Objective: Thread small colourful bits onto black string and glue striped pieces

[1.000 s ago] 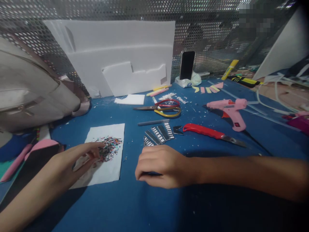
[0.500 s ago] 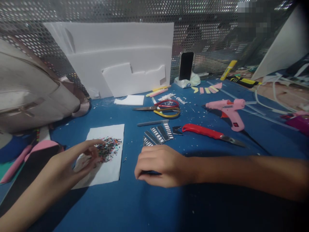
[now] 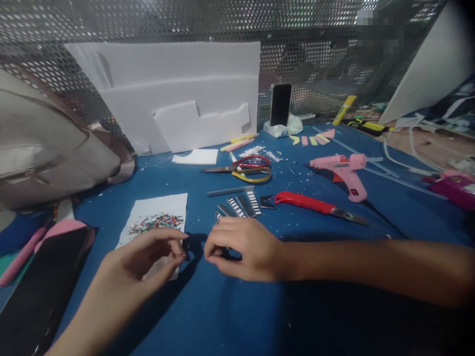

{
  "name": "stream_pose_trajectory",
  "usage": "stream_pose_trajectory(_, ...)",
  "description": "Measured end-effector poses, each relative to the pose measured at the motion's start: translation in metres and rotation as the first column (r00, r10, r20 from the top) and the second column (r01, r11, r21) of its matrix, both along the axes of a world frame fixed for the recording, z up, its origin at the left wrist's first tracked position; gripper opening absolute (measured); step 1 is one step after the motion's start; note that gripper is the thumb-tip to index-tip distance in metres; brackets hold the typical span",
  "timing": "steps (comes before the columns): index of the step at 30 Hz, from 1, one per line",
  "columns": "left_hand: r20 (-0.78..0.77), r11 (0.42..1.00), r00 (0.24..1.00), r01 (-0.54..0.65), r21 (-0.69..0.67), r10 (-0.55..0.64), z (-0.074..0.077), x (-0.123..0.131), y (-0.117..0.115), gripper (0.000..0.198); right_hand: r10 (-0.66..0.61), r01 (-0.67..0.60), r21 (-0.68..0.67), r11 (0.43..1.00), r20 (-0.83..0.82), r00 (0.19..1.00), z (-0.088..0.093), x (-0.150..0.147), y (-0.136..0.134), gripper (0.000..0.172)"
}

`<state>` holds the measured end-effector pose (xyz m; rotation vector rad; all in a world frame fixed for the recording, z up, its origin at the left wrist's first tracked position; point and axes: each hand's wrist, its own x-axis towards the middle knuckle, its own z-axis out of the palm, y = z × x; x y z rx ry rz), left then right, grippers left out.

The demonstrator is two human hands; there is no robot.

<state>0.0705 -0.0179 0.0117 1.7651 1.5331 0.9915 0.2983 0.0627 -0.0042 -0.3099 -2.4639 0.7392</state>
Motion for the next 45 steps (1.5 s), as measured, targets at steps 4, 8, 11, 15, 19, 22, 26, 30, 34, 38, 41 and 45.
stream_pose_trajectory(4,0.134,0.999,0.99,-0.048,-0.012,0.049,-0.008,0.018,-0.005,0.021,-0.013,0.013,-0.012,1.0,-0.008,1.0,-0.001,0.001,0.0,0.005)
stream_pose_trajectory(8,0.109,0.996,0.991,-0.087,0.03,0.083,-0.018,0.016,-0.013,0.021,-0.016,0.016,-0.027,1.0,-0.008,1.0,0.001,0.002,0.0,0.007)
stream_pose_trajectory(11,0.103,0.994,0.992,-0.087,0.069,0.079,-0.023,0.01,-0.018,0.021,-0.021,0.021,-0.046,0.999,-0.001,1.0,0.002,0.001,0.0,0.009)
stream_pose_trajectory(15,0.102,0.992,0.989,-0.115,0.061,0.108,-0.022,0.009,-0.019,0.021,-0.049,0.051,-0.079,0.996,0.024,0.998,0.003,0.0,0.001,0.011)
stream_pose_trajectory(19,0.077,0.987,0.986,-0.152,0.053,0.148,-0.019,0.01,-0.019,0.019,-0.061,0.067,-0.1,0.993,0.056,0.997,0.003,0.0,0.001,0.012)
stream_pose_trajectory(22,0.056,0.986,0.987,-0.152,0.067,0.149,-0.021,0.01,-0.019,0.019,-0.064,0.072,-0.111,0.991,0.068,0.996,0.004,0.0,0.001,0.011)
stream_pose_trajectory(26,0.078,0.977,0.992,-0.109,0.181,0.096,-0.026,0.008,-0.018,0.021,-0.071,0.079,-0.106,0.991,0.077,0.995,0.003,0.001,0.001,0.011)
stream_pose_trajectory(30,0.075,0.98,0.994,-0.09,0.18,0.077,-0.027,0.004,-0.018,0.025,-0.08,0.086,-0.073,0.994,0.077,0.994,0.002,0.001,0.0,0.011)
stream_pose_trajectory(34,0.058,0.97,0.998,-0.036,0.241,0.023,-0.029,0.0,-0.017,0.027,-0.094,0.098,-0.057,0.994,0.078,0.993,0.002,0.001,0.0,0.012)
stream_pose_trajectory(38,0.063,0.965,0.998,-0.041,0.26,0.025,-0.029,0.002,-0.016,0.027,-0.095,0.099,-0.057,0.993,0.077,0.993,0.001,0.001,0.001,0.011)
stream_pose_trajectory(41,0.092,0.971,0.993,-0.094,0.221,0.076,-0.024,0.008,-0.018,0.022,-0.078,0.082,-0.073,0.994,0.055,0.995,0.002,0.001,0.001,0.012)
stream_pose_trajectory(45,0.133,0.982,0.985,-0.126,0.142,0.107,-0.016,0.014,-0.022,0.021,-0.071,0.075,-0.092,0.993,0.038,0.997,0.004,0.002,0.0,0.013)
